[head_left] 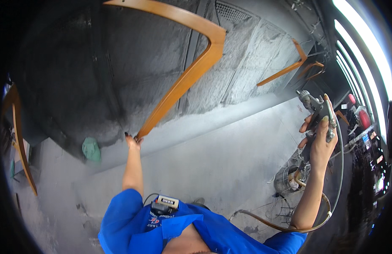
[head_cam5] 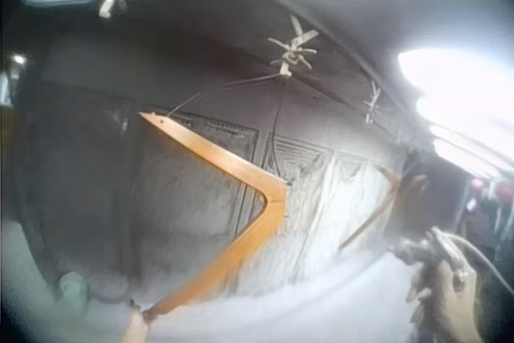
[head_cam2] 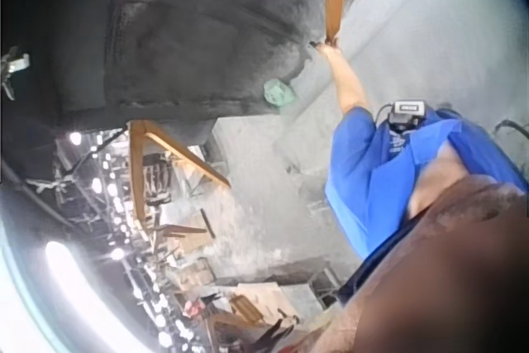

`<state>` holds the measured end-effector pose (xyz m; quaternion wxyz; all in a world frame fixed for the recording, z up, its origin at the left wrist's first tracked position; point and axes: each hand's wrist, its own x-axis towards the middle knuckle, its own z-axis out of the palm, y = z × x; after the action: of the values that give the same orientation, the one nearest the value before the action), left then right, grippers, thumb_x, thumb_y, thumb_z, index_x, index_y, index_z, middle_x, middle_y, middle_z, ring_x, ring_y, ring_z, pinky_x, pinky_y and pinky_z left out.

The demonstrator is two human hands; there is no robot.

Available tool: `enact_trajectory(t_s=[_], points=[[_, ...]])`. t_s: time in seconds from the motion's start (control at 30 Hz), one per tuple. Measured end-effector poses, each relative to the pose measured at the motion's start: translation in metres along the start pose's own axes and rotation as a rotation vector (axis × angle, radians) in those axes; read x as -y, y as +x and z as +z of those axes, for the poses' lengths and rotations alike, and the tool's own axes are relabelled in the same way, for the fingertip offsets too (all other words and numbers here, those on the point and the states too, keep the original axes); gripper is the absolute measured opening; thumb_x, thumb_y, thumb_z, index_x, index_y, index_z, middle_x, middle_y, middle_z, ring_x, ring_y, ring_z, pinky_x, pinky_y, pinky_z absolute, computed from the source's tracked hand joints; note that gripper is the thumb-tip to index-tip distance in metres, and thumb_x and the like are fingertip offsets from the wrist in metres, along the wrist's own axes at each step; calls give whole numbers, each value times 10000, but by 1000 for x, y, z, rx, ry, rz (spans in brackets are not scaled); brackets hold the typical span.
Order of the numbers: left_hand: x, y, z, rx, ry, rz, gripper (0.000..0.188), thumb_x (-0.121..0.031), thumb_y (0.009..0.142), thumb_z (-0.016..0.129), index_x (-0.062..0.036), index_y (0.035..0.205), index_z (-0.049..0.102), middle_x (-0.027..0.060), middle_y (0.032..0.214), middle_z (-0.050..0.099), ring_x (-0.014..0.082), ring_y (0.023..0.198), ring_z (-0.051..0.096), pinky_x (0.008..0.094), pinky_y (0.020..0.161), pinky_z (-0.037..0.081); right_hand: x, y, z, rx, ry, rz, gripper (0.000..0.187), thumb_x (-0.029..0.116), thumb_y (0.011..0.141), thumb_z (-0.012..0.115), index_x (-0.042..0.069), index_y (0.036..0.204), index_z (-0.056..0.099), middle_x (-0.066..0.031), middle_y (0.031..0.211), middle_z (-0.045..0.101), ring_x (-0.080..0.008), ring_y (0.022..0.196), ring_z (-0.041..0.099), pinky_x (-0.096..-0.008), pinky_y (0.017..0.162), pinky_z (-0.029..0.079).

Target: The person uses a spray gun to apply finish to hanging wooden chair frames. They rotate the frames by hand to coat all sides and edges, then rehang them. A coworker also sprays nearby frames.

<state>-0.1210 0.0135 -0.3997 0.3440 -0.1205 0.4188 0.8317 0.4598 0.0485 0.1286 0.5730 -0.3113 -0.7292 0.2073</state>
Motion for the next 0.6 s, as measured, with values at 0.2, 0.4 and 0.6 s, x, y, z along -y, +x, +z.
enact_trajectory(t_s=[0.2, 0.4, 0.6], points=[[3, -16, -18, -12, -32, 3, 874, -629, 1017, 388, -141, 1647, 28, 269, 1593, 325, 449, 1293, 513, 611, 1072, 441, -43, -65, 46, 556, 81, 205, 553, 226, 1012, 633, 115, 1530, 476, -47, 907, 673, -84, 681, 623, -235, 531, 520], [22, -40, -141, -77, 127, 58, 739, -580, 1041, 441, -71, 1547, 261, 238, 1289, 605, 352, 1070, 649, 493, 888, 561, -95, -121, 114, 1045, 194, 258, 583, 208, 963, 717, 133, 1506, 516, -68, 941, 726, -137, 807, 683, -338, 766, 582], [76, -143, -365, -328, 911, -524, 546, -608, 1006, 513, -76, 1086, 609, 116, 831, 639, 246, 592, 578, 427, 503, 483, -107, -63, 70, 488, 161, 384, 585, 314, 1000, 671, 84, 1509, 494, -80, 914, 697, -113, 739, 669, -255, 507, 532]])
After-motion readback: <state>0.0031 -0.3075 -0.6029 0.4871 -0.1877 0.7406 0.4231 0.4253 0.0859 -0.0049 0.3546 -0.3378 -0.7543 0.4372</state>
